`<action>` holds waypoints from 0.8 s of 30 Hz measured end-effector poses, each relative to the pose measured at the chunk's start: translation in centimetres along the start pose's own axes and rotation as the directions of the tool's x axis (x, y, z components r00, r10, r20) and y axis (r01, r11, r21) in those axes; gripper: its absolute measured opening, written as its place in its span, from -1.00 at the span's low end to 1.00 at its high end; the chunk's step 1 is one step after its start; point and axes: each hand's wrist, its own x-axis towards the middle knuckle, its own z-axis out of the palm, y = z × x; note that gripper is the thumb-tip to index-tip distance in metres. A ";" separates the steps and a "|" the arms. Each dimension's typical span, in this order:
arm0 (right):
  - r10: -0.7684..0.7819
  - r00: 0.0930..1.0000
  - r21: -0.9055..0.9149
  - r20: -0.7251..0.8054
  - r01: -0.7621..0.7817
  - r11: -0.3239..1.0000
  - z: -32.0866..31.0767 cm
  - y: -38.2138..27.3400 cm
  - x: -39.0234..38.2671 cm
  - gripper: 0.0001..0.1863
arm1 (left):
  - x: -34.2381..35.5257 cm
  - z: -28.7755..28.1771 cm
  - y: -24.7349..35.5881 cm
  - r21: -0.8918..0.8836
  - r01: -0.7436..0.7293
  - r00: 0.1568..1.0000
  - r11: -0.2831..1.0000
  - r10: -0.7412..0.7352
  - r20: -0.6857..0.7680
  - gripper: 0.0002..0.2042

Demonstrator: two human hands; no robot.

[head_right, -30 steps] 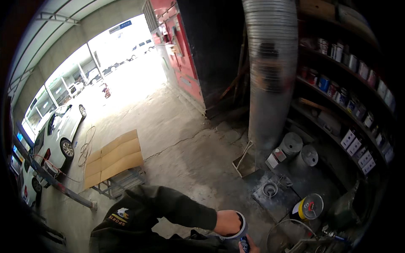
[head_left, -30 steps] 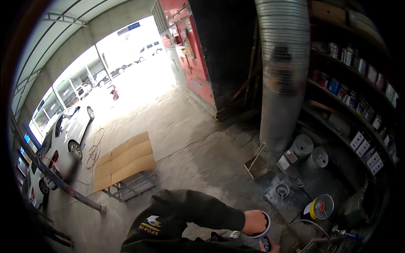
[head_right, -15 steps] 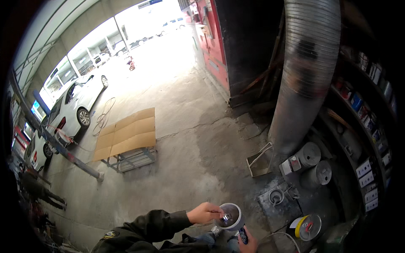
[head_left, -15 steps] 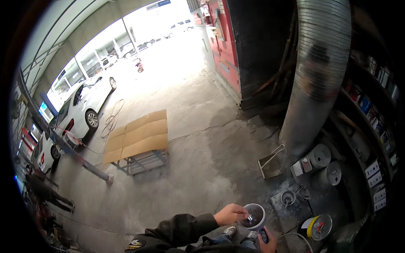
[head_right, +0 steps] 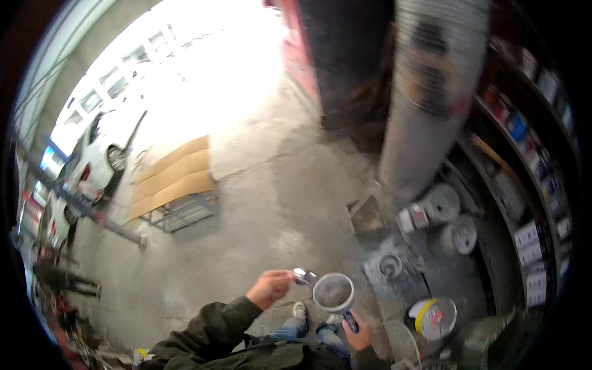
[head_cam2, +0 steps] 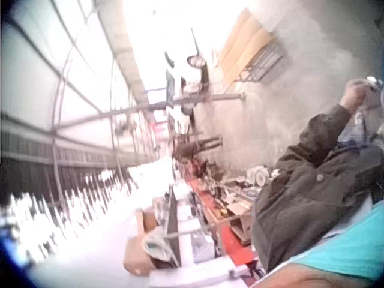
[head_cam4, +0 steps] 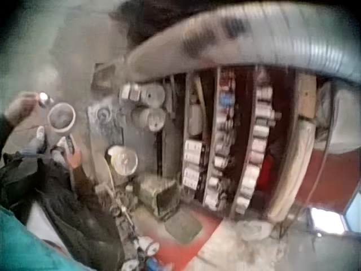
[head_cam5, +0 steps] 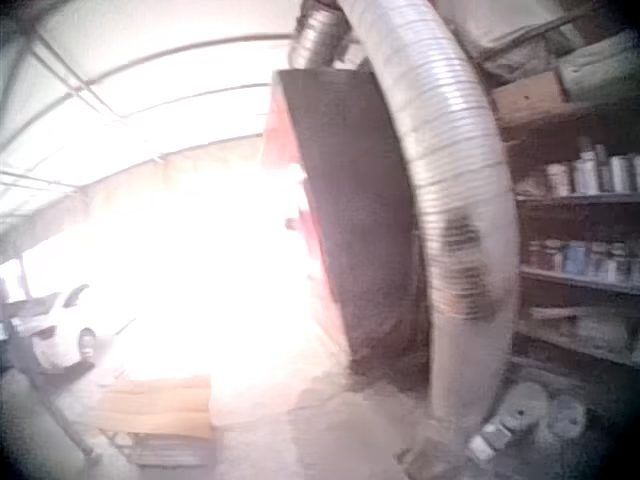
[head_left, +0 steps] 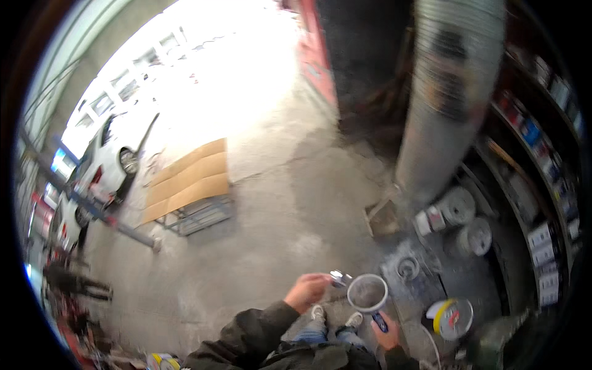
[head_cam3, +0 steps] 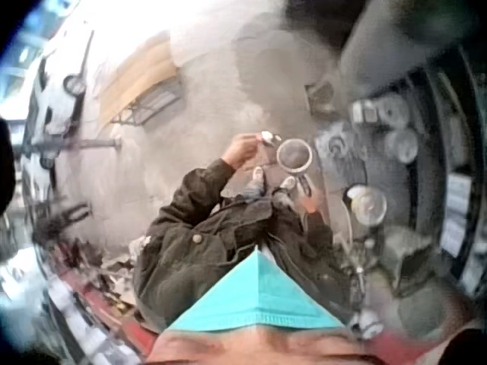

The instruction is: The person walks to a workbench in a garage and picks up a spray gun. They then pour white paint from a can into a small cup, stir it with a metal stick, and pour the mixture into the spray gun's container. The person repeats this process with a second can of paint, stirring and pouring the contents into the spray gun.

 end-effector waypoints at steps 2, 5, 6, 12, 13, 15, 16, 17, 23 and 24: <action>0.070 0.996 0.054 -0.051 -0.067 0.996 -0.5 4.2 -0.8 -0.44 | 1.2 -1.0 -1.8 -0.008 -0.046 0.993 0.999 0.044 -0.113 -0.88; 0.064 0.977 -0.001 -0.203 -0.065 0.998 -1.4 8.6 -0.9 -0.47 | 2.3 -3.3 -1.7 -0.082 -0.210 0.966 0.974 0.193 -0.173 -0.87; 0.107 0.960 -0.043 -0.259 -0.122 0.992 -1.9 9.6 -1.0 -0.45 | 3.0 -4.9 -1.5 -0.180 -0.171 0.985 0.969 0.163 -0.059 -0.90; 0.271 0.852 -0.138 -0.448 -0.365 0.921 -5.3 20.8 -2.7 -0.37 | 4.7 -5.5 -2.0 -0.300 -0.066 0.982 0.952 0.009 -0.187 -0.87; 0.252 0.847 -0.168 -0.468 -0.365 0.915 -6.0 22.5 -2.8 -0.35 | 4.8 -5.6 -1.8 -0.298 -0.081 0.978 0.951 0.018 -0.207 -0.87; 0.300 0.823 -0.195 -0.482 -0.435 0.879 -7.4 24.4 -2.6 -0.29 | 4.7 -5.1 -1.1 -0.287 -0.091 0.977 0.954 0.029 -0.210 -0.86; 0.369 0.801 -0.195 -0.472 -0.503 0.842 -8.3 24.2 -1.8 -0.27 | 4.5 -5.0 -0.8 -0.284 -0.098 0.976 0.954 0.036 -0.215 -0.86; 0.422 0.783 -0.220 -0.457 -0.559 0.799 -9.4 22.8 -1.0 -0.26 | 4.3 -5.0 -0.5 -0.283 -0.105 0.975 0.953 0.042 -0.219 -0.87; 0.400 0.744 -0.350 -0.535 -0.626 0.697 -12.9 29.5 2.6 -0.34 | 3.5 -6.3 -0.3 -0.319 -0.149 0.973 0.936 0.081 -0.217 -0.90; 0.385 0.746 -0.368 -0.543 -0.624 0.689 -13.4 29.8 3.2 -0.34 | 3.3 -6.5 -0.3 -0.321 -0.150 0.971 0.935 0.079 -0.224 -0.90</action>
